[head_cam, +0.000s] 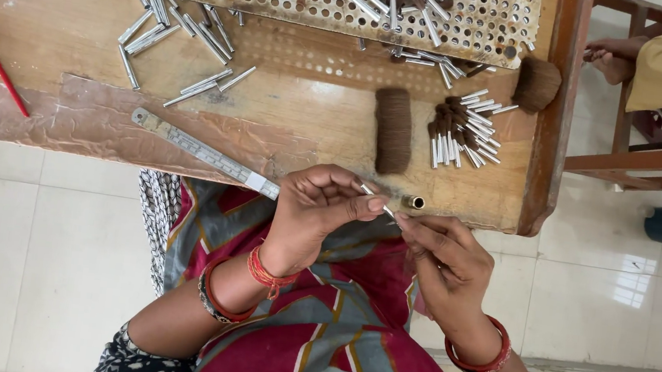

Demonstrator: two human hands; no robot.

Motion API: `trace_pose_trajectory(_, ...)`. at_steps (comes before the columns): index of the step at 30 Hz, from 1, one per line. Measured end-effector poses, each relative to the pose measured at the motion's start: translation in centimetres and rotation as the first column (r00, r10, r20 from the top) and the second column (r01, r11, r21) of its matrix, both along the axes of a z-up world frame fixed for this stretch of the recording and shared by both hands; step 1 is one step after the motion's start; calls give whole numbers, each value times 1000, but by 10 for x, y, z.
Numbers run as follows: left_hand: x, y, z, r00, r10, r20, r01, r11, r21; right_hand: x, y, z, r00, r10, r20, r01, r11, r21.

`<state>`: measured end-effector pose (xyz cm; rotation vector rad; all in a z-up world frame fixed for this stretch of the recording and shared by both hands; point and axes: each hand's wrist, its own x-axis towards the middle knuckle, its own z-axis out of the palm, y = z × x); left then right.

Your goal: The person sits at a wooden workbench assembling brushes. They pick up metal ferrules and tufts of brown bristles, insert and press the bristles into each ferrule by hand, and place the assembled brushes on the bench with the finished pieces.

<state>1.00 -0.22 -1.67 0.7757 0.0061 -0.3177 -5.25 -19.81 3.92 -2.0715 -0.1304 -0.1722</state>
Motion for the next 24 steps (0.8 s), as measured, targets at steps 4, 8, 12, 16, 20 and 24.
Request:
trace_pose_trajectory(4,2,0,0,996,24,90,-25,1000,13,2,0,1,999,33,25,-34,999,42)
trace_pose_trajectory(8,11,5,3,977,60,206,-88,988,130,6,-10,6,1000,-12,25,12,1000,-4)
trace_pose_trajectory(12,16,9,17,959,26,284,-105,957,270,31,-21,26,956,-263,130,292,900,-324)
trace_pose_trajectory(16,12,7,20,925,-64,376,-120,886,447,36,-27,19,892,-279,354,437,729,-527)
trace_pose_trajectory(20,5,4,24,908,-138,396,-113,830,546,28,-11,20,953,-161,257,234,929,-286)
trace_pose_trajectory(24,0,4,29,906,-172,386,-82,824,561,30,-7,13,997,72,-11,-71,995,76)
